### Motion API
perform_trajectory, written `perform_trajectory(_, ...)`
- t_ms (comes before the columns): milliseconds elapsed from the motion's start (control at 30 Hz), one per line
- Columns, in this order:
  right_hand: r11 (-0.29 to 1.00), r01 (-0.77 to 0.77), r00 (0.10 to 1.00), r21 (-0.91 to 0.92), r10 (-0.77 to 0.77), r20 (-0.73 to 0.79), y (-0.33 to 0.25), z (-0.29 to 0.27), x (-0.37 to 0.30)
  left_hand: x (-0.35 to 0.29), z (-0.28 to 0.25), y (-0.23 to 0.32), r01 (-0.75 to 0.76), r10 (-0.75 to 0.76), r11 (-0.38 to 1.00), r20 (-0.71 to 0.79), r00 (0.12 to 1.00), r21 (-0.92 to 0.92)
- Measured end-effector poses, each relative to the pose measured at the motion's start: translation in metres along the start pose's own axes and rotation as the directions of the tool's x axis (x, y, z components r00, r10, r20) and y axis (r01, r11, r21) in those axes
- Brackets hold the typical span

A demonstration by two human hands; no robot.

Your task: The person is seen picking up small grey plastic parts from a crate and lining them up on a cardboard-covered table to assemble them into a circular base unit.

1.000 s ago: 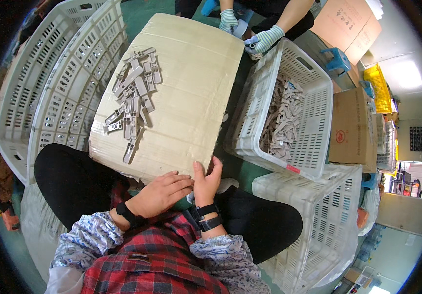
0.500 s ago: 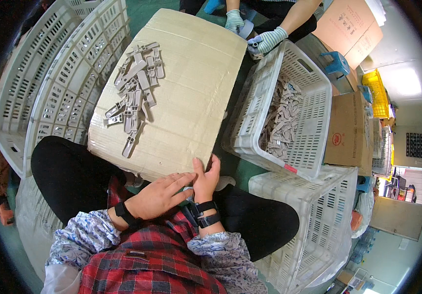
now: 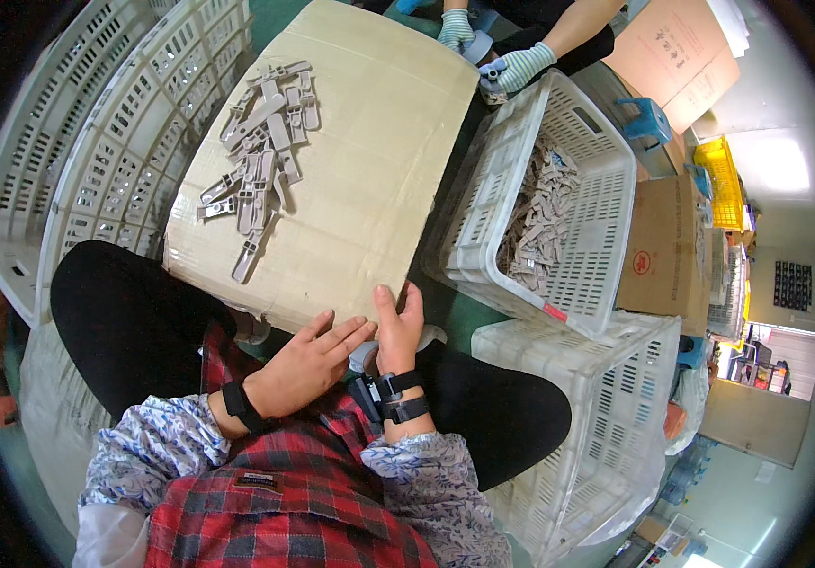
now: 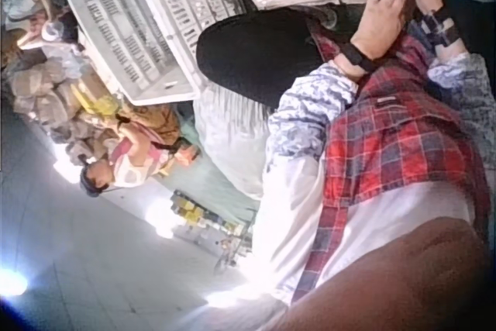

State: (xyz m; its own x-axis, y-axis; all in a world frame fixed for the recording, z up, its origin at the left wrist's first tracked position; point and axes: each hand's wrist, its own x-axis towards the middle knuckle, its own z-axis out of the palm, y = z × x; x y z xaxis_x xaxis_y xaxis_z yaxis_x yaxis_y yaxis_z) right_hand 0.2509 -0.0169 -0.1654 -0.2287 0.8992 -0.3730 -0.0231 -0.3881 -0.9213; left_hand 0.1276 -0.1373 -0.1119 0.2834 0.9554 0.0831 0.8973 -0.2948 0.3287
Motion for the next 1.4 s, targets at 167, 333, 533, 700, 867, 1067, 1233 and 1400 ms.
perform_trajectory(167,1.0,-0.009,0.998,0.01,0.009,0.055,-0.001,-0.003,0.001,0.0,-0.006,0.005,-0.011,0.003,0.996,0.09,0.996,0.089)
perform_trajectory(333,0.993,-0.084,0.994,0.088,0.078,0.076,-0.001,-0.005,0.003,-0.001,0.001,0.009,-0.01,-0.004,0.987,0.089,0.996,0.161)
perform_trajectory(533,0.978,-0.133,0.989,0.16,0.121,0.084,-0.006,-0.004,0.002,0.001,-0.006,0.01,-0.041,0.008,0.974,0.149,0.989,0.224)
perform_trajectory(700,0.975,-0.149,0.986,0.163,0.134,0.103,-0.012,-0.002,0.001,-0.001,-0.003,0.011,-0.022,0.0,0.979,0.105,0.994,0.204)
perform_trajectory(867,0.986,-0.141,0.984,0.091,0.129,0.122,-0.015,-0.005,0.005,0.0,-0.003,0.009,-0.041,0.031,0.993,0.087,0.996,0.107)
perform_trajectory(1067,0.969,-0.205,0.971,0.135,0.183,0.157,-0.024,-0.004,0.008,0.001,0.0,0.009,-0.022,0.017,0.998,0.081,0.997,0.059)
perform_trajectory(1233,0.925,-0.248,0.967,0.289,0.217,0.136,-0.026,-0.015,0.015,0.001,-0.002,0.01,-0.021,0.01,0.995,0.107,0.994,0.099)
perform_trajectory(1400,0.778,0.422,0.887,-0.466,-0.46,0.036,-0.053,0.004,0.0,0.0,0.0,0.009,0.023,-0.029,0.994,0.06,0.998,0.104)
